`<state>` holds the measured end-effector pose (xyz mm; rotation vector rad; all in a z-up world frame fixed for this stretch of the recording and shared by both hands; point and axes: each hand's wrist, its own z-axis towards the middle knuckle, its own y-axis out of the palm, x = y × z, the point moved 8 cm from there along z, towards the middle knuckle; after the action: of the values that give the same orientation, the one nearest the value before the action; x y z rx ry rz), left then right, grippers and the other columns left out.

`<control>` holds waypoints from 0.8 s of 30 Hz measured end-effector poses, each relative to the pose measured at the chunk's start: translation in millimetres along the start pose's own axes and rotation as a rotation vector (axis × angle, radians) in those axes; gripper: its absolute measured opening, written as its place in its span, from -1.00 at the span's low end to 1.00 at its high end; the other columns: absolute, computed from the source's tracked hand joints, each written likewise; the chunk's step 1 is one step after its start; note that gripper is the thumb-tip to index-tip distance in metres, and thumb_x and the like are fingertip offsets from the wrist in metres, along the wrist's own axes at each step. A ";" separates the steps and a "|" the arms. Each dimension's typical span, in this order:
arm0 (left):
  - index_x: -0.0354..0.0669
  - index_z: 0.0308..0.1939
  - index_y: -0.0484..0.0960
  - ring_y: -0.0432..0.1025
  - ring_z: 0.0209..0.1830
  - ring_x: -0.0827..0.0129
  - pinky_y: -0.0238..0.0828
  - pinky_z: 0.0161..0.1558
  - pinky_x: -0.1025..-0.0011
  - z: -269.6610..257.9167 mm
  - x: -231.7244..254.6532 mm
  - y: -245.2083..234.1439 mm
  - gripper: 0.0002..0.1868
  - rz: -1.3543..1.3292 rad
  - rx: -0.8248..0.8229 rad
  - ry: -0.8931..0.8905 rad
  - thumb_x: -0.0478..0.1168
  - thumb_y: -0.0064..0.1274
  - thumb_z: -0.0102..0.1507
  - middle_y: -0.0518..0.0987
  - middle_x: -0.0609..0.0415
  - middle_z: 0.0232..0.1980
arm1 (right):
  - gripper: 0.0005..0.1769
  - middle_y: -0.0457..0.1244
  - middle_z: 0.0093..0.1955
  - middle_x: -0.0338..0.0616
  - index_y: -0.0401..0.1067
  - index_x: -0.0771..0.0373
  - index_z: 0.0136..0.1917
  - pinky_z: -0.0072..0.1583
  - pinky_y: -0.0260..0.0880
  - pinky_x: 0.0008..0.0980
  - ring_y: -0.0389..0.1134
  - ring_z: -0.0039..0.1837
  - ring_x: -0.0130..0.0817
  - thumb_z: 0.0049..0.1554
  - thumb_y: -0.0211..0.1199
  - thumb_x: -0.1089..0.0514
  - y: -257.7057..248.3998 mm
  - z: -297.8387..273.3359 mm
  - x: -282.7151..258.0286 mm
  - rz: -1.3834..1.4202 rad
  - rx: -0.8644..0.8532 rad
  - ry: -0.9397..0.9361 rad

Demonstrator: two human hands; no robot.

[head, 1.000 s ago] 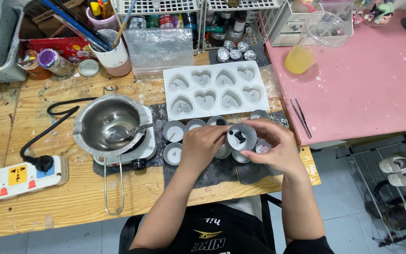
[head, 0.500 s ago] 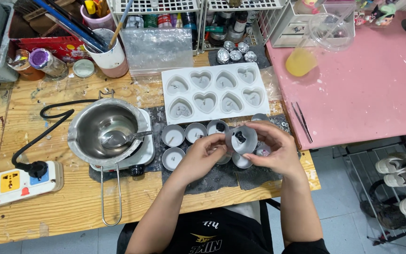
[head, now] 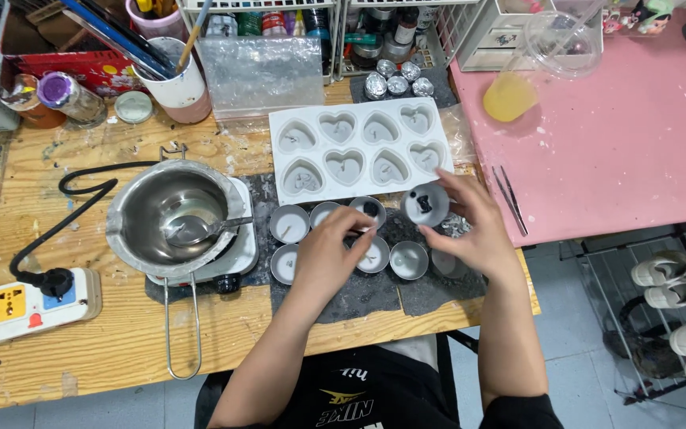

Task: The person arranges small metal candle cups on the work mat, places wicks into the cups, and stirs melted wax in a melting pot on a hot plate. They use tweezers to handle wicks and a spoon to stir the wax while preparing candles.

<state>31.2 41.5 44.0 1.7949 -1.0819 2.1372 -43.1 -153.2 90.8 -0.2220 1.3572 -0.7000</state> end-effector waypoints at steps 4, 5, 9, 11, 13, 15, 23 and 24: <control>-0.03 -0.19 0.77 0.53 0.00 0.29 0.47 -0.07 0.28 -0.7 -8.1 -2.4 -0.87 0.225 0.119 0.076 -0.16 0.21 0.21 0.66 0.24 -0.05 | -0.25 0.32 0.23 0.00 0.44 0.27 0.33 0.30 0.39 -0.22 0.39 0.29 -0.13 -0.12 0.55 0.13 19.4 7.0 16.9 -0.217 -0.123 -0.104; -0.02 -0.18 0.77 0.51 0.03 0.29 0.43 -0.03 0.26 -0.8 -8.6 -3.2 -0.87 0.261 0.159 0.119 -0.17 0.20 0.22 0.66 0.26 -0.04 | -0.27 0.30 0.25 0.05 0.46 0.28 0.29 0.33 0.32 -0.17 0.33 0.33 -0.06 -0.14 0.55 0.10 23.9 8.3 22.1 -0.267 -0.136 -0.146; -0.04 -0.04 0.72 0.46 0.12 0.30 0.26 0.14 0.19 -3.4 -9.4 -2.8 -0.80 0.374 0.228 0.177 -0.20 0.17 0.26 0.64 0.23 0.02 | -0.29 0.31 0.21 0.01 0.48 0.28 0.25 0.39 0.18 -0.09 0.21 0.38 0.00 -0.13 0.57 0.05 37.0 12.5 38.0 -0.456 -0.157 -0.214; -0.07 0.06 0.68 0.43 0.17 0.28 0.22 0.19 0.17 -2.9 -8.3 -1.3 -0.72 0.404 0.224 0.183 -0.20 0.17 0.26 0.61 0.19 0.06 | -0.28 0.31 0.21 -0.02 0.48 0.26 0.29 0.39 0.19 -0.11 0.20 0.36 -0.02 -0.12 0.56 0.04 36.2 12.0 33.7 -0.461 -0.158 -0.191; -0.09 0.15 0.63 0.41 0.21 0.26 0.17 0.24 0.14 -3.6 -8.0 1.1 -0.64 0.436 0.215 0.188 -0.19 0.17 0.27 0.59 0.15 0.10 | -0.26 0.30 0.20 -0.04 0.47 0.25 0.32 0.38 0.20 -0.13 0.18 0.33 -0.05 -0.10 0.55 0.03 32.7 8.0 28.3 -0.465 -0.159 -0.164; -0.14 0.26 0.53 0.35 0.29 0.25 0.11 0.26 0.11 -2.1 -8.8 5.1 -0.48 0.486 0.173 0.189 -0.11 0.18 0.23 0.54 0.08 0.20 | -0.19 0.26 0.24 -0.01 0.47 0.23 0.34 0.36 0.19 -0.09 0.17 0.36 -0.02 -0.14 0.57 -0.05 23.8 4.6 18.6 -0.521 -0.113 -0.164; -0.19 0.42 0.32 0.11 0.51 0.14 -0.17 0.42 -0.12 -1.8 -16.7 24.3 -0.15 0.492 0.008 0.224 0.13 0.23 0.17 0.30 -0.08 0.45 | 0.07 0.10 0.42 0.09 0.43 0.20 0.34 0.43 0.07 0.07 0.04 0.47 0.15 -0.39 0.61 -0.24 10.7 -35.3 1.7 -0.434 -0.218 -0.178; -0.21 0.44 0.26 0.02 0.55 0.08 -0.27 0.43 -0.19 -2.9 -15.0 30.1 -0.04 0.510 -0.048 0.247 0.18 0.27 0.10 0.22 -0.14 0.49 | 0.05 0.07 0.46 0.08 0.45 0.17 0.32 0.45 0.03 0.10 0.00 0.51 0.18 -0.40 0.61 -0.24 16.5 -41.0 -0.1 -0.442 -0.250 -0.181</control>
<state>16.9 26.2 17.6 1.2818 -1.6365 2.4868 -76.3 -130.3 72.7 -0.7854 1.2289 -0.8510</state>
